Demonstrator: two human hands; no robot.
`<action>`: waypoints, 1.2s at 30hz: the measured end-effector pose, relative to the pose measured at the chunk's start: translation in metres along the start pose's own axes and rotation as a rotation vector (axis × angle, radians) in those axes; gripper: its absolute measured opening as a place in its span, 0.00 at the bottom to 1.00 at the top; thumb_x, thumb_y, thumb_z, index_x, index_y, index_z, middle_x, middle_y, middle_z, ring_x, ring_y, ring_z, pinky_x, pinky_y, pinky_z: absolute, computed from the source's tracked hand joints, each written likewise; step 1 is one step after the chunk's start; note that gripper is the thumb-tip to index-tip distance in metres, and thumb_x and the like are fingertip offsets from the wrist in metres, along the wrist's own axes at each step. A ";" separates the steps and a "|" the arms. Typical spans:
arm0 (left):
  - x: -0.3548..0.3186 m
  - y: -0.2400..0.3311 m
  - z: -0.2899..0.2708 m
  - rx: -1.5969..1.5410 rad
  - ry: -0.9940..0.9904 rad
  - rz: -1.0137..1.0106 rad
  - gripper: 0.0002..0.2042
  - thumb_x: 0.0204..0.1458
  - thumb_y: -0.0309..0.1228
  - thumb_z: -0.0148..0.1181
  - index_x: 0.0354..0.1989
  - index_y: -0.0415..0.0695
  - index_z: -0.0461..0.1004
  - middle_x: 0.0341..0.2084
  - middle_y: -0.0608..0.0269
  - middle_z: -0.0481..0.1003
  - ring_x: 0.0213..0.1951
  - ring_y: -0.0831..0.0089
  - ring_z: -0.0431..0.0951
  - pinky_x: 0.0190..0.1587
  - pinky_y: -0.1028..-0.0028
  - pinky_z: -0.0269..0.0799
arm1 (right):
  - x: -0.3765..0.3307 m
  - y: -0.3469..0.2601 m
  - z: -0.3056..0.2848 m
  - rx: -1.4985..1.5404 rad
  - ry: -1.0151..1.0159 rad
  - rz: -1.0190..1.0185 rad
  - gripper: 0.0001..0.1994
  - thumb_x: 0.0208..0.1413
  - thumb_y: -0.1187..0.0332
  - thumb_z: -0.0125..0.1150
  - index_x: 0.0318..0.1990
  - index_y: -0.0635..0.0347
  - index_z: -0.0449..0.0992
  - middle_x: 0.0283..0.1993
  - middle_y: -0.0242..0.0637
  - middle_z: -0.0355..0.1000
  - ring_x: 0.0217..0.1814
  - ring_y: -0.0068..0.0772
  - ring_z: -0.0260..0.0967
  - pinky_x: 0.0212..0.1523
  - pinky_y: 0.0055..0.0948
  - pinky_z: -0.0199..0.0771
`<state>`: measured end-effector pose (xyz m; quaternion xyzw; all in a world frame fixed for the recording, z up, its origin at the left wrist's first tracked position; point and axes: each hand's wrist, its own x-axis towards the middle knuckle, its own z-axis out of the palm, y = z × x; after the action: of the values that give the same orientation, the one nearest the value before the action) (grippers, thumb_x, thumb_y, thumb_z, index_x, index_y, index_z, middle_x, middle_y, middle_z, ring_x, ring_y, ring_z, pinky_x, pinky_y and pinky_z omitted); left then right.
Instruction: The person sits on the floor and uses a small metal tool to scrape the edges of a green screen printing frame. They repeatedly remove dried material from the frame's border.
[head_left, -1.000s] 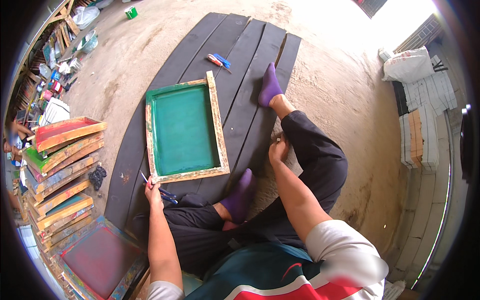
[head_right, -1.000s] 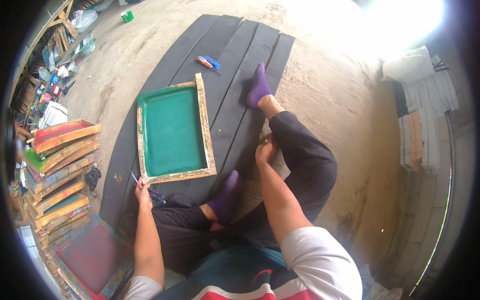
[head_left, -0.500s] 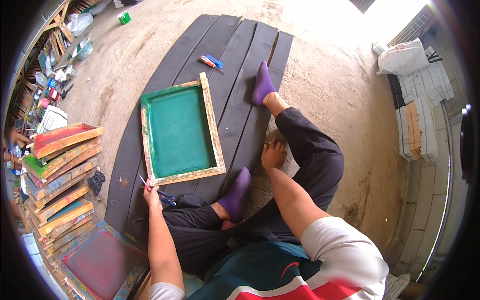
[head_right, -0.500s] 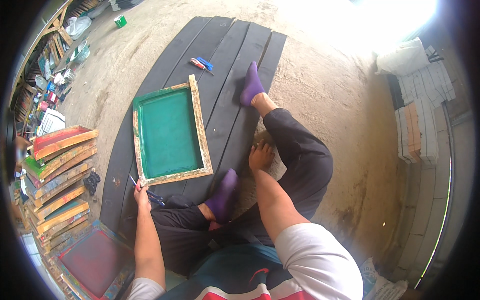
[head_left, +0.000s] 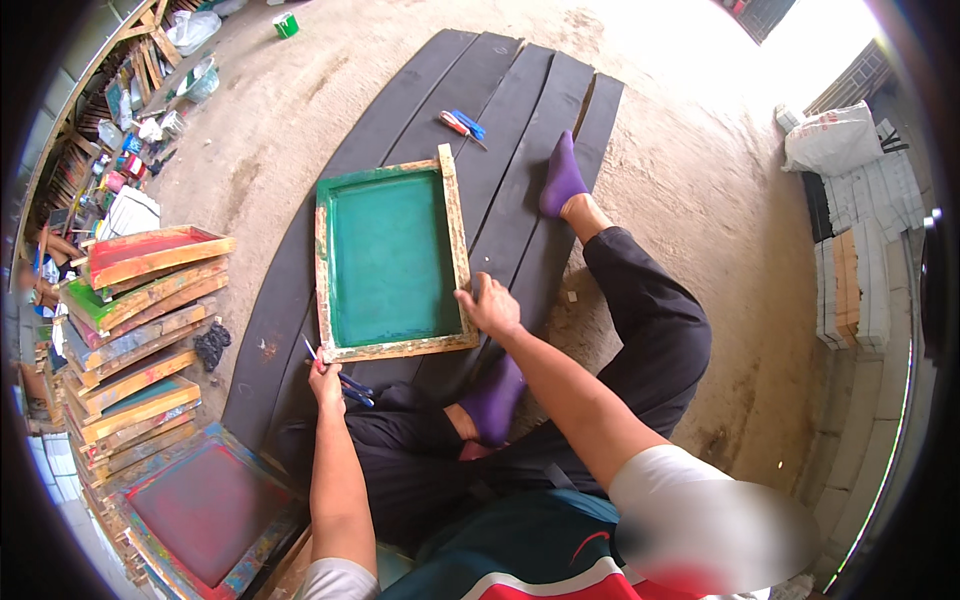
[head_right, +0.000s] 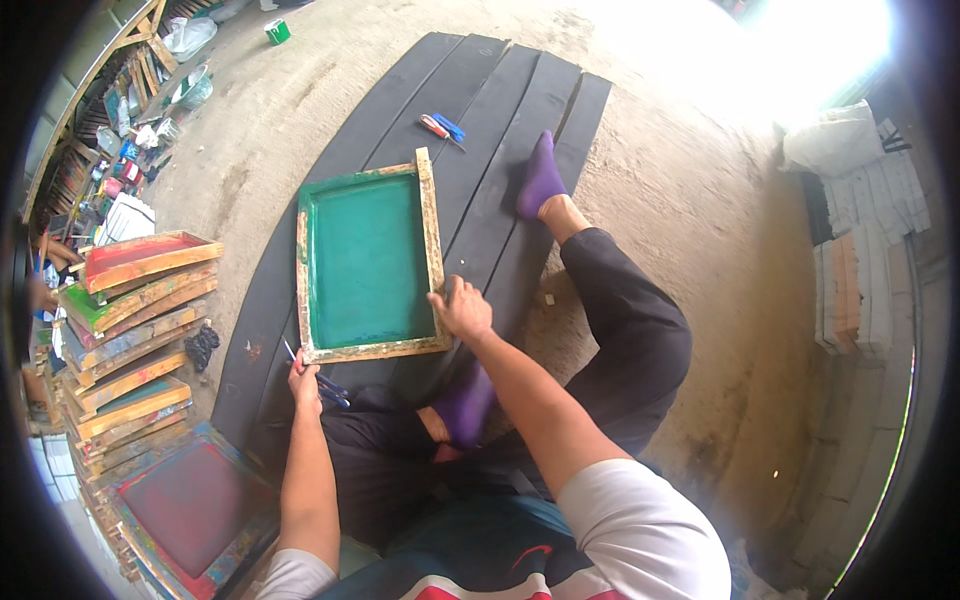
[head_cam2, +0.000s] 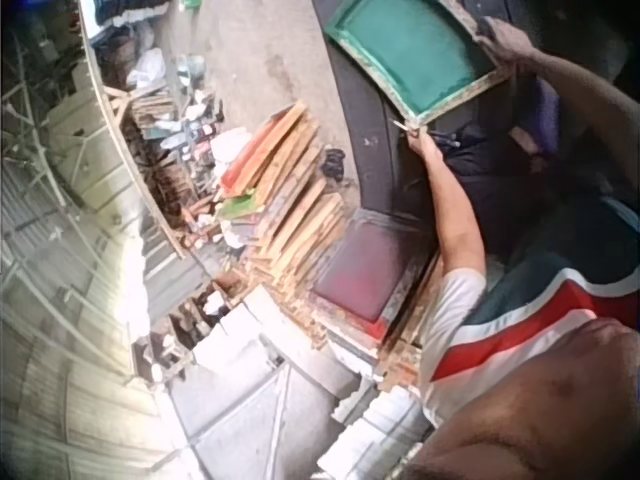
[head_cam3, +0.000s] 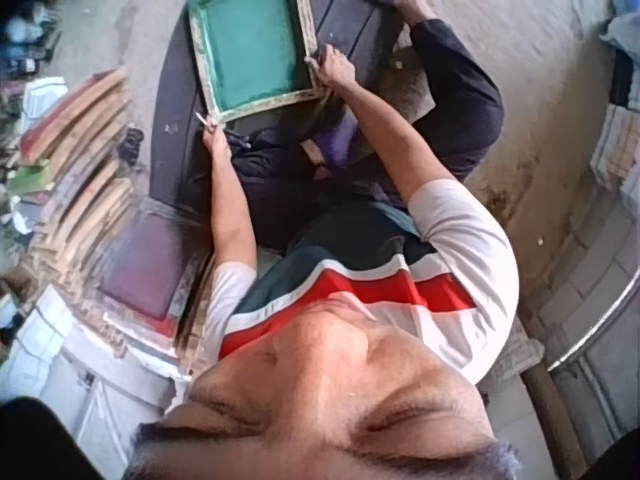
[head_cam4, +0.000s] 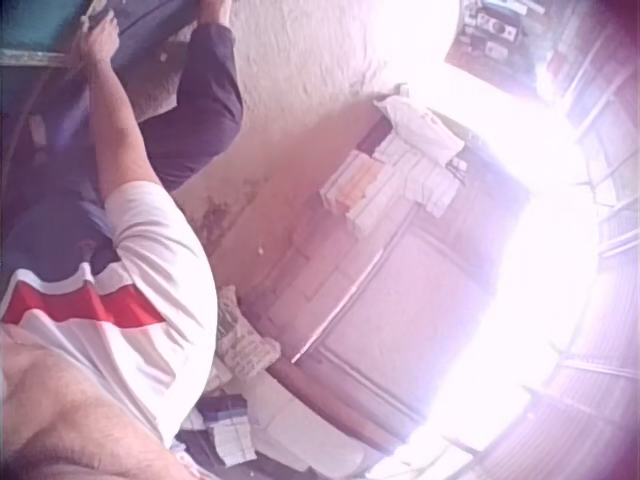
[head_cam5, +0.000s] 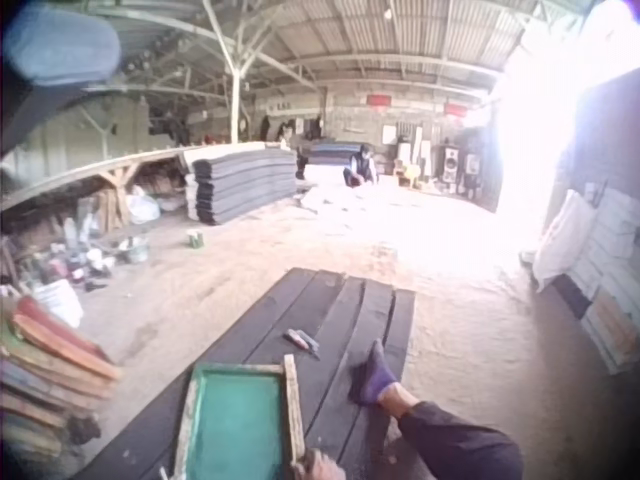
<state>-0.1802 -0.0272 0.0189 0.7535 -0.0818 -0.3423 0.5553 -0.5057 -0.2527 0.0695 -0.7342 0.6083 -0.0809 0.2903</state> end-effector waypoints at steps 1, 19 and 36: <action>-0.003 0.006 0.006 0.011 0.000 -0.007 0.34 0.50 0.16 0.58 0.70 0.47 0.70 0.43 0.71 0.78 0.24 0.79 0.73 0.19 0.74 0.68 | -0.003 -0.019 -0.008 0.030 -0.078 0.074 0.33 0.64 0.42 0.58 0.65 0.59 0.66 0.60 0.52 0.74 0.61 0.56 0.74 0.60 0.52 0.76; -0.019 0.013 0.040 0.090 -0.183 0.096 0.30 0.50 0.17 0.59 0.66 0.41 0.74 0.51 0.64 0.81 0.52 0.74 0.79 0.55 0.73 0.73 | -0.038 0.030 0.028 0.108 0.169 0.294 0.25 0.58 0.59 0.66 0.59 0.55 0.64 0.55 0.51 0.71 0.55 0.64 0.73 0.52 0.59 0.75; -0.098 0.042 0.048 -0.388 -0.205 0.102 0.26 0.59 0.21 0.57 0.68 0.41 0.72 0.62 0.59 0.75 0.61 0.70 0.73 0.65 0.70 0.66 | -0.130 -0.132 0.055 0.241 -0.286 -0.597 0.22 0.59 0.57 0.67 0.59 0.54 0.75 0.52 0.53 0.74 0.59 0.59 0.73 0.59 0.51 0.74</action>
<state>-0.2720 -0.0304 0.0909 0.5887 -0.1086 -0.3980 0.6951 -0.4003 -0.1007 0.1246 -0.8440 0.3061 -0.1300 0.4208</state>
